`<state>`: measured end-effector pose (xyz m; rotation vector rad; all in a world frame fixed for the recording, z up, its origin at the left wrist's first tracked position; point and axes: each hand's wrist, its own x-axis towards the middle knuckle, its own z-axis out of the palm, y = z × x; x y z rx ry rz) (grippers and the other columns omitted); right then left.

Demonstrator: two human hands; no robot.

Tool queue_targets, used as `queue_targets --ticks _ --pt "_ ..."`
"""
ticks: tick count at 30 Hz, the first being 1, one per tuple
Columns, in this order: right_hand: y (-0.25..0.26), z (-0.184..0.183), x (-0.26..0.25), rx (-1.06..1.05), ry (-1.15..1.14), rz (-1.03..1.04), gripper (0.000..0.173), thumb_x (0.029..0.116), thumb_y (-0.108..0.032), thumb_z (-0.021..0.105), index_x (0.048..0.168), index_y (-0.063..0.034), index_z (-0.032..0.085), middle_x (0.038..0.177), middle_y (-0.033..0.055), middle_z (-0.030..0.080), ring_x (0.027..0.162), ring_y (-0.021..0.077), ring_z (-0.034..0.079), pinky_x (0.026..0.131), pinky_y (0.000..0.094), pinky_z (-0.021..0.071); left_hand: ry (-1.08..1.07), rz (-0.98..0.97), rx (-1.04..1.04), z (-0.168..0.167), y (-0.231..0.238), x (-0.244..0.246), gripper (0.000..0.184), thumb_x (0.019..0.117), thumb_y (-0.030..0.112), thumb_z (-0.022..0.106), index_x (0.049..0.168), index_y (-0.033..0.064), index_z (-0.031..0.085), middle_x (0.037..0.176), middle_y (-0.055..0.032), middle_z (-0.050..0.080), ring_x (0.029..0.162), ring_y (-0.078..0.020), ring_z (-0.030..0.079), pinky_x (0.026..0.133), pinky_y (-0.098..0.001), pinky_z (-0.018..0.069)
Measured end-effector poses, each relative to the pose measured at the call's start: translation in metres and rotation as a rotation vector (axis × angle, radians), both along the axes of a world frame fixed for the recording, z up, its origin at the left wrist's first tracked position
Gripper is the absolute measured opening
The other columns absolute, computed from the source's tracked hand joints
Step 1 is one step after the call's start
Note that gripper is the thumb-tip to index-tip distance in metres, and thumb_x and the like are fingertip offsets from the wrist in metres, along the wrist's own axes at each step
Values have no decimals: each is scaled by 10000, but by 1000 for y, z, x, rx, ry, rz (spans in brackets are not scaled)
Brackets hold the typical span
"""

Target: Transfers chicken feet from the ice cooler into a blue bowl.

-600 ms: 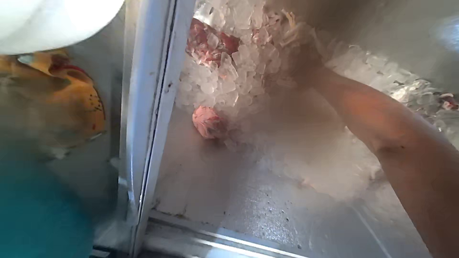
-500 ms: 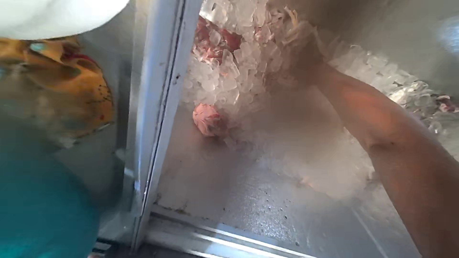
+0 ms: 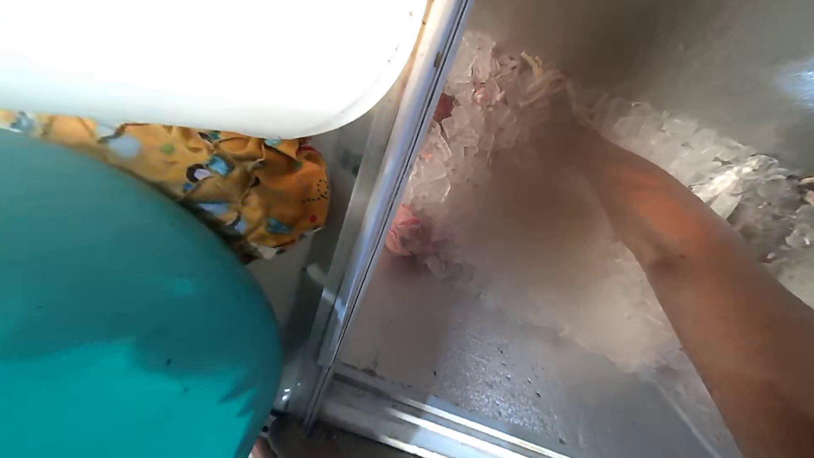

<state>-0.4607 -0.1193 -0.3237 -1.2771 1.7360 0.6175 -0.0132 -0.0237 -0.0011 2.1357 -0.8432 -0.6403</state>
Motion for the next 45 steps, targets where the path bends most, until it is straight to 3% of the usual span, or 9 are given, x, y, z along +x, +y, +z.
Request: queue_targets --ticks 13,16,21,25,28,35,39,42,45 --pt "32 40 -6 -4 -172 -13 627 687 -350 915 1208 -74 700 1200 218 669 1141 427 619 926 685 480 -71 -34 23 1 5 5 239 1079 109 405 1139 -82 536 987 -34 582 906 14 607 835 -191 522" --pt "100 13 -12 -196 -251 -193 664 629 -433 908 1200 -152 714 1147 144 696 1047 353 667 853 641 548 -146 -90 123 7 14 6 350 1091 180 410 1347 -43 500 1119 -55 619 986 12 613 882 -195 513" --pt "137 167 34 -47 -377 -669 478 798 -137 855 1215 -8 659 1070 214 701 963 336 692 877 580 555 -261 -175 254 32 10 -11 387 1003 85 552 1311 -147 529 1224 -271 618 1136 -243 606 1011 -394 482" --pt "183 252 55 -327 -474 -931 542 661 -143 834 1142 7 634 976 98 692 848 168 689 766 400 605 -383 -284 281 18 22 12 392 964 133 630 1186 -189 604 1194 -376 628 1191 -477 599 1036 -595 451" --pt "188 325 73 -687 -757 -950 544 581 -232 865 1073 -114 665 934 -54 716 819 56 690 727 264 607 -309 -244 231 24 17 16 424 925 75 674 1230 -205 580 1239 -388 610 1245 -485 568 1099 -578 413" --pt "62 528 175 -1038 -1414 -507 338 780 -236 842 1099 -259 735 1016 -148 737 941 -30 681 813 182 588 -155 -100 169 19 4 27 457 969 163 671 1320 -106 557 1259 -283 647 1212 -381 625 1066 -530 477" --pt "-21 541 279 -1302 -1284 -291 442 690 -40 890 1086 48 715 1013 148 733 889 167 708 780 310 609 -170 -139 124 14 12 26 635 961 202 695 1455 -94 428 1360 -268 596 1292 -345 578 1115 -480 451" --pt "-22 525 333 -979 -698 -228 718 724 -347 919 1367 -233 621 1551 142 418 1313 337 496 990 515 519 -248 -181 103 12 14 23 632 971 198 661 1452 -124 407 1362 -293 581 1302 -361 570 1114 -477 453" --pt "-1 509 317 -1016 -785 -220 661 835 -303 840 1440 -207 592 1573 151 412 1401 318 440 1104 471 446 -307 -224 164 16 14 20 585 1006 208 597 1435 -148 419 1384 -323 552 1337 -387 530 1146 -490 406"
